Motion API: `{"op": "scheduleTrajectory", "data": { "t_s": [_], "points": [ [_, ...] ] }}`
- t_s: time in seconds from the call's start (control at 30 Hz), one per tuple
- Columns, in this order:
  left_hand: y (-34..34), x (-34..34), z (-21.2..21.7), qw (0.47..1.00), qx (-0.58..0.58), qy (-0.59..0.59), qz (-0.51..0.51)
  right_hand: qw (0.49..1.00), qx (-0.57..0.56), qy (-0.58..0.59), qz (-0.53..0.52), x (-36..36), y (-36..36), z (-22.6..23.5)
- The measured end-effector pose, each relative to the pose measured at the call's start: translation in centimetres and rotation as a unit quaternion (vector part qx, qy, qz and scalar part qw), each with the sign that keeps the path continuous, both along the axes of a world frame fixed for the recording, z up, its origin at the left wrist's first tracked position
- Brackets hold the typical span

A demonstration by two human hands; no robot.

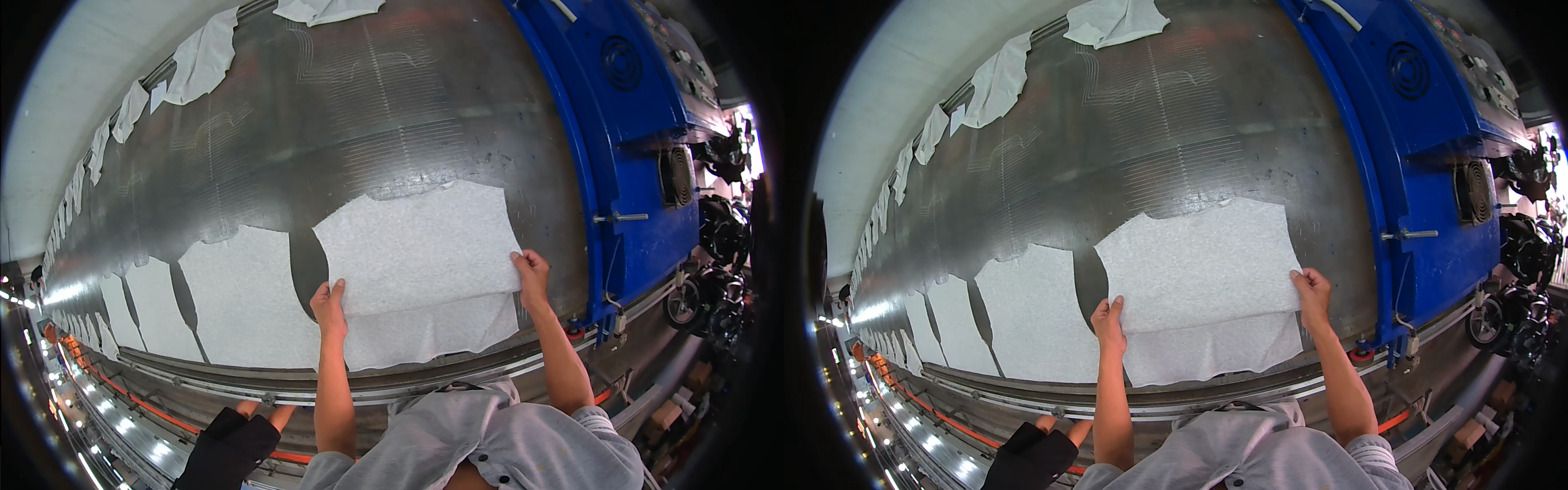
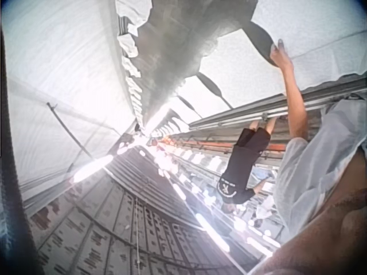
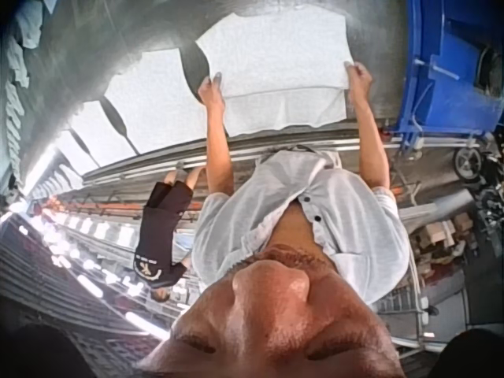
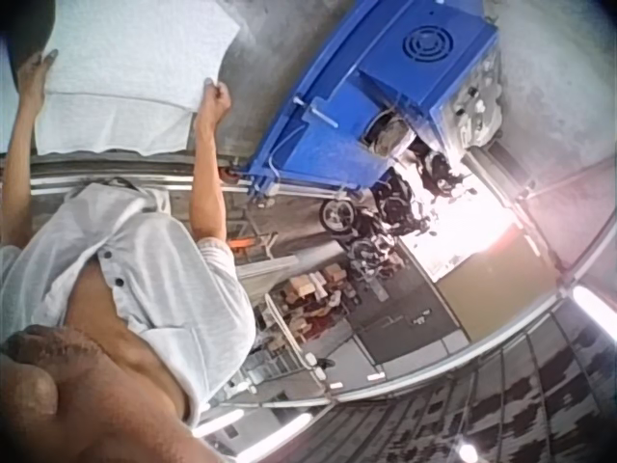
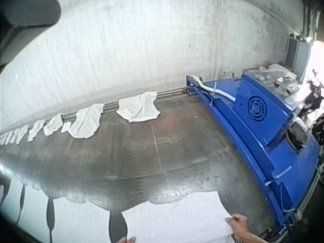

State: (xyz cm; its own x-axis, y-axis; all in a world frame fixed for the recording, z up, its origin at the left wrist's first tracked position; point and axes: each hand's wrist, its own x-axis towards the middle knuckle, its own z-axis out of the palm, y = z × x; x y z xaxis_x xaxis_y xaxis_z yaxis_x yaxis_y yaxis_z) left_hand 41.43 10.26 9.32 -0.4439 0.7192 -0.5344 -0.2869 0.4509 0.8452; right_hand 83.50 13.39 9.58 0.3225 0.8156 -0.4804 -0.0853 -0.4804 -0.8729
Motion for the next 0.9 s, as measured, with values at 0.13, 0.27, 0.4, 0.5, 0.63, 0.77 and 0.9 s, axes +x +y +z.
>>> {"op": "scheduleTrajectory", "data": {
  "t_s": [0.13, 0.27, 0.4, 0.5, 0.63, 0.77, 0.9],
  "points": [
    [-0.5, -0.6, -1.0, 1.0, 0.006, 0.0, -0.011, 1.0, -0.001, 0.03, 0.001, 0.1, 0.0, 0.0],
    [-0.5, -0.5, 0.8, 0.996, 0.029, -0.078, -0.023, 0.986, -0.064, 0.154, 0.012, -1.5, 1.2, 4.6],
    [-0.5, -1.2, 5.4, 0.972, 0.126, -0.191, -0.048, 0.958, 0.012, 0.279, 0.059, 0.4, 0.5, 7.6],
    [0.4, -1.9, 6.4, 0.967, 0.161, -0.191, -0.049, 0.95, 0.053, 0.304, 0.054, 0.6, 1.8, 8.8],
    [3.6, -1.5, 6.3, 0.968, 0.184, -0.169, -0.042, 0.959, 0.073, 0.272, 0.021, -0.5, 4.5, 9.3],
    [5.3, -1.9, 3.3, 0.987, 0.102, -0.119, -0.017, 0.979, 0.015, 0.201, -0.018, -1.6, 6.2, 7.4],
    [5.0, -1.4, 0.2, 0.998, 0.039, -0.045, 0.003, 0.994, -0.036, 0.099, -0.015, -1.6, 5.2, 3.0]
  ]
}}
